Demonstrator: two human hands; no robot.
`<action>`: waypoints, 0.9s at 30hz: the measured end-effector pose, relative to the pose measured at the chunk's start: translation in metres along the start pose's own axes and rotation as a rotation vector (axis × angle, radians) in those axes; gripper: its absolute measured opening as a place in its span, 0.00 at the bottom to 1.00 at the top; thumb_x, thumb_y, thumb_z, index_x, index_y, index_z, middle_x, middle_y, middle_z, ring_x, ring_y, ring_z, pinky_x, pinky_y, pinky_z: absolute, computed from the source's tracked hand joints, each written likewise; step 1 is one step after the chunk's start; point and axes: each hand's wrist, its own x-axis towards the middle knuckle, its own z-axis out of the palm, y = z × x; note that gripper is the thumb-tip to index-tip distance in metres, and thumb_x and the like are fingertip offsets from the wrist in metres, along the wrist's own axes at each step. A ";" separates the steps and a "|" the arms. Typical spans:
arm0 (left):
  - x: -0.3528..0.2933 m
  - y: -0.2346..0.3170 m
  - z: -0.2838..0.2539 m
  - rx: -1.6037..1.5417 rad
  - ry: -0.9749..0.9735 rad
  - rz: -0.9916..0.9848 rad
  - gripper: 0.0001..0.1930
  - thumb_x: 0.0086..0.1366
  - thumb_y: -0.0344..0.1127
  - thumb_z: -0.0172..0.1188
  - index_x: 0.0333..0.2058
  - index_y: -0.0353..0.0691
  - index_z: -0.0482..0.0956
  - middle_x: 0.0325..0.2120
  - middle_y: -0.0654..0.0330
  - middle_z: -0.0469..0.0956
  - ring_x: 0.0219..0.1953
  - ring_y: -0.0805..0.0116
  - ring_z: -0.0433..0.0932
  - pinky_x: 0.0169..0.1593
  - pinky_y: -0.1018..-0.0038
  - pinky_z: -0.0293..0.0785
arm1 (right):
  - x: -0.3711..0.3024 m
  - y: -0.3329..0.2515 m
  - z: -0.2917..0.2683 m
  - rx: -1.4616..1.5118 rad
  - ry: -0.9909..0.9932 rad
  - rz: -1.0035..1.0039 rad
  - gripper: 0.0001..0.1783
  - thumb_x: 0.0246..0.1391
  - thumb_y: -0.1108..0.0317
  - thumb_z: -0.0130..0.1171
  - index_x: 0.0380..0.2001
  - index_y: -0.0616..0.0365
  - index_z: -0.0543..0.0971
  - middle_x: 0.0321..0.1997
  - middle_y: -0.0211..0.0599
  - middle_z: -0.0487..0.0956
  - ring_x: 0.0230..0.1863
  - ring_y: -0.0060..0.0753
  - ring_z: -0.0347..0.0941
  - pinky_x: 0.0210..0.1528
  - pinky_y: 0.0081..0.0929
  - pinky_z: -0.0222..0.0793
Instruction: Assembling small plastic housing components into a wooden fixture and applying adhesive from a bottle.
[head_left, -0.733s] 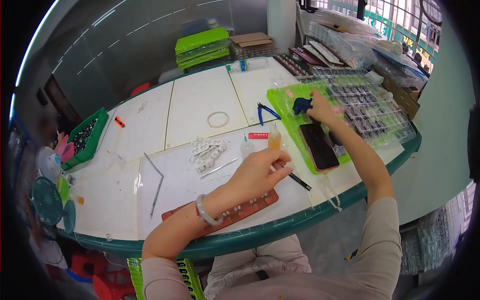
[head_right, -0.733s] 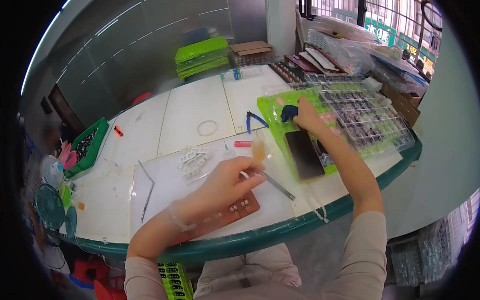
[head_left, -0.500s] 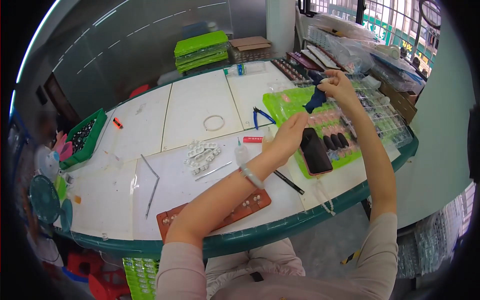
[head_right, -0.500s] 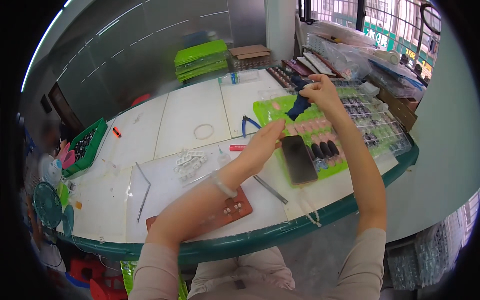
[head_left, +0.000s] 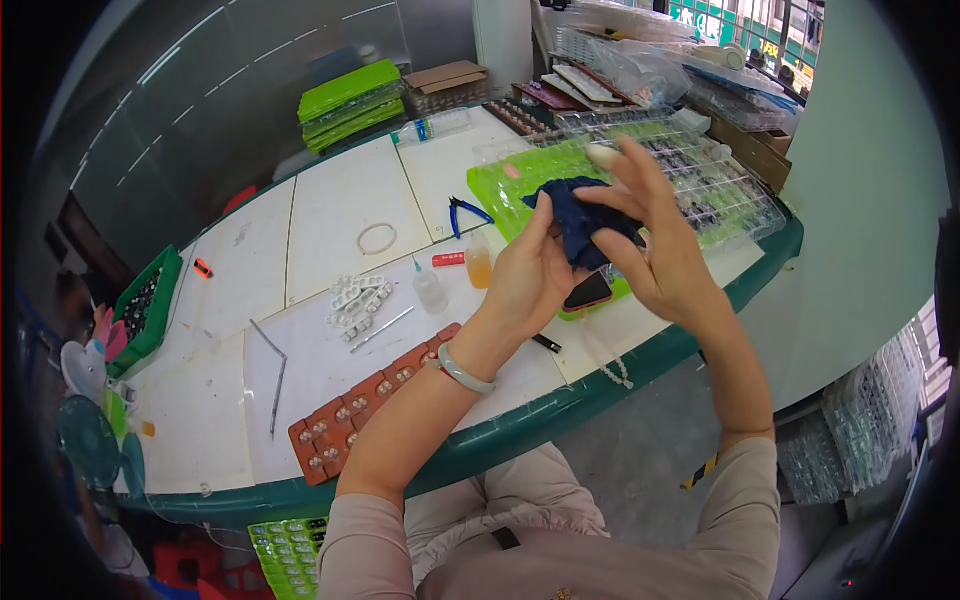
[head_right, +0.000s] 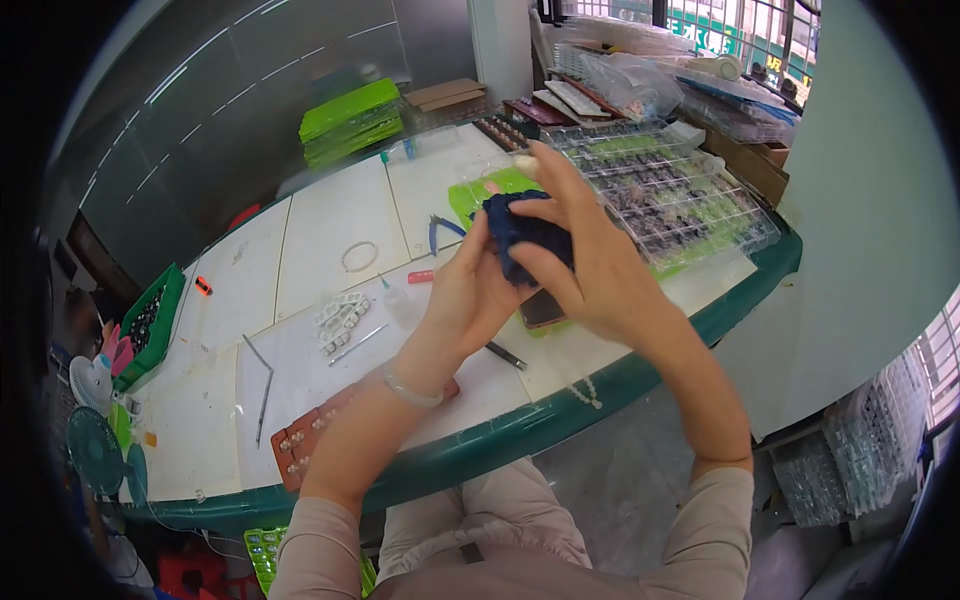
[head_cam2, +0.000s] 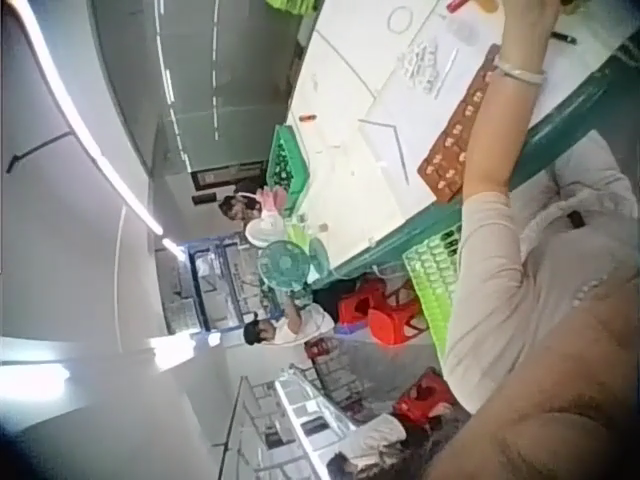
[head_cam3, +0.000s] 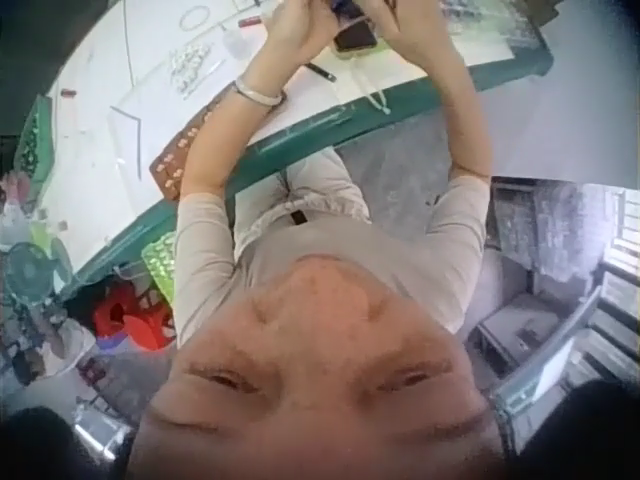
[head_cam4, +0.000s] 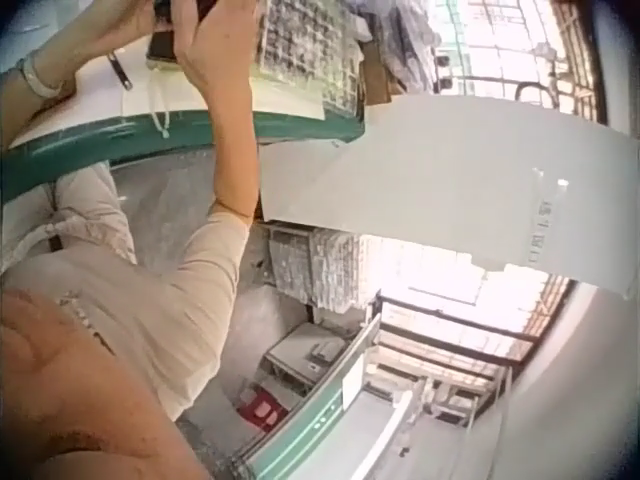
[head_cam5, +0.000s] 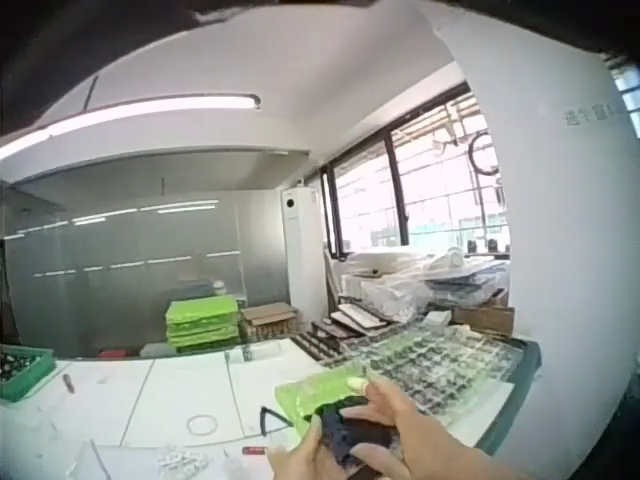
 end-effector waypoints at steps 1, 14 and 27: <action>-0.003 0.000 0.002 -0.018 -0.054 0.003 0.25 0.70 0.52 0.31 0.56 0.43 0.60 0.53 0.59 0.66 0.56 0.67 0.65 0.59 0.63 0.61 | -0.011 0.003 0.001 -0.047 0.137 -0.190 0.39 0.54 0.66 0.51 0.64 0.57 0.44 0.57 0.56 0.66 0.54 0.47 0.69 0.58 0.37 0.57; -0.030 -0.023 0.007 -0.077 0.037 0.221 0.24 0.69 0.53 0.36 0.53 0.41 0.65 0.49 0.56 0.71 0.50 0.60 0.71 0.53 0.57 0.67 | -0.068 0.016 0.102 0.470 0.433 -0.161 0.54 0.53 0.47 0.51 0.62 0.62 0.25 0.69 0.53 0.35 0.64 0.47 0.53 0.53 0.37 0.60; -0.036 -0.001 -0.001 -0.193 -0.118 0.252 0.17 0.68 0.44 0.40 0.38 0.35 0.71 0.37 0.54 0.76 0.33 0.66 0.77 0.38 0.80 0.75 | -0.071 -0.007 0.105 2.295 0.150 0.029 0.44 0.54 0.33 0.37 0.59 0.60 0.54 0.59 0.49 0.59 0.61 0.45 0.55 0.63 0.46 0.46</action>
